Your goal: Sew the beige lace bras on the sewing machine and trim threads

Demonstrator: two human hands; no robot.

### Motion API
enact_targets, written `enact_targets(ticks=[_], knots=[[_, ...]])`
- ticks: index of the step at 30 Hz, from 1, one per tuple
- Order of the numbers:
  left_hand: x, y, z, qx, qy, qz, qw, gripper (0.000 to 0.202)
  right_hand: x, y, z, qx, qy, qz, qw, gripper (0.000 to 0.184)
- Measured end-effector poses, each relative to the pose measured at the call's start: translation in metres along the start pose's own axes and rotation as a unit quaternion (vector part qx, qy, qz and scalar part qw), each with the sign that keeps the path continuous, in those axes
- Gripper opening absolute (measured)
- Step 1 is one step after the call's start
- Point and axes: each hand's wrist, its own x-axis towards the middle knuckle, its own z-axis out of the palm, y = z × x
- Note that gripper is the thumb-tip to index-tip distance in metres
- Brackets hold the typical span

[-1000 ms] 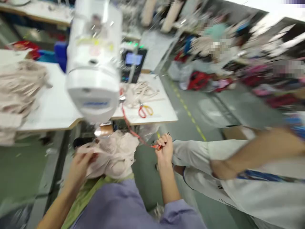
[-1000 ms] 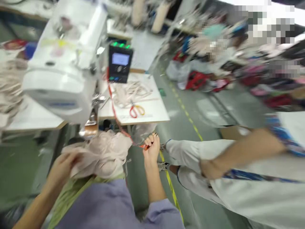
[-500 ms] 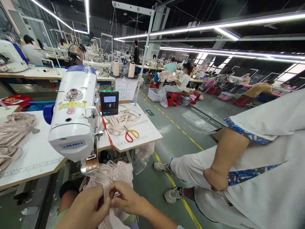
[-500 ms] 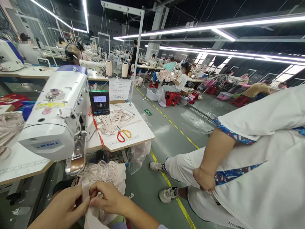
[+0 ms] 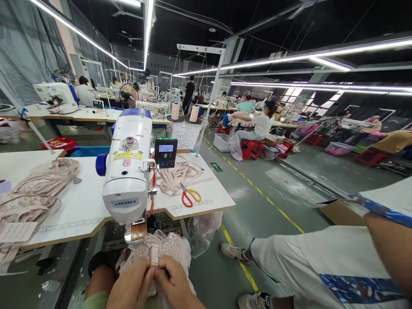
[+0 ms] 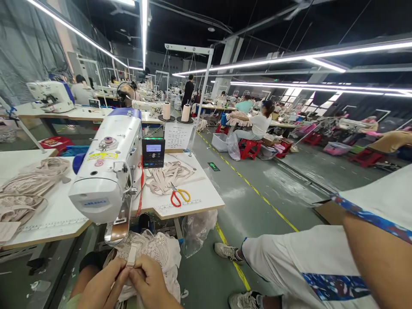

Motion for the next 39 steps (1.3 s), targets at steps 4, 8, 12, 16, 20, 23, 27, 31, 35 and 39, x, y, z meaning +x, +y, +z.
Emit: enact_targets(ticks=[4,8,12,16,20,23,27,31,35,39], knots=[[-0.003,-0.01,0.009,0.104,0.079,0.018,0.991,0.04,-0.001,-0.003,0.003,0.032,-0.011,0.047,0.998,0.052],[-0.005,-0.022,0.019,0.126,0.09,0.036,0.987,0.041,0.004,-0.009,0.006,0.099,-0.038,0.083,0.991,0.059],[0.004,-0.02,0.017,0.016,0.017,-0.036,0.999,0.042,0.015,-0.015,0.007,0.165,0.018,0.162,0.973,0.055],[0.01,0.001,0.004,-0.063,0.012,-0.098,0.993,0.043,0.025,-0.029,0.005,0.134,0.066,0.179,0.972,0.044],[0.011,0.017,-0.004,-0.04,0.022,-0.097,0.994,0.035,0.031,-0.041,0.0,0.103,0.088,0.185,0.973,0.032],[0.016,0.017,0.0,-0.117,0.028,-0.115,0.986,0.039,0.038,-0.04,-0.001,0.091,0.086,0.191,0.974,0.029],[0.027,0.014,-0.001,-0.254,0.052,-0.153,0.954,0.044,0.054,-0.034,-0.002,0.088,0.069,0.179,0.977,0.029],[0.03,0.005,-0.013,-0.164,0.066,-0.164,0.97,0.047,0.081,-0.021,-0.007,0.044,0.045,0.156,0.986,0.027],[0.026,-0.015,-0.019,-0.001,0.077,-0.094,0.993,0.037,0.11,-0.005,-0.013,-0.007,0.025,0.143,0.989,0.023],[0.029,-0.027,-0.019,0.108,0.066,-0.042,0.991,0.041,0.131,0.002,-0.017,-0.085,-0.02,0.103,0.991,0.015]])
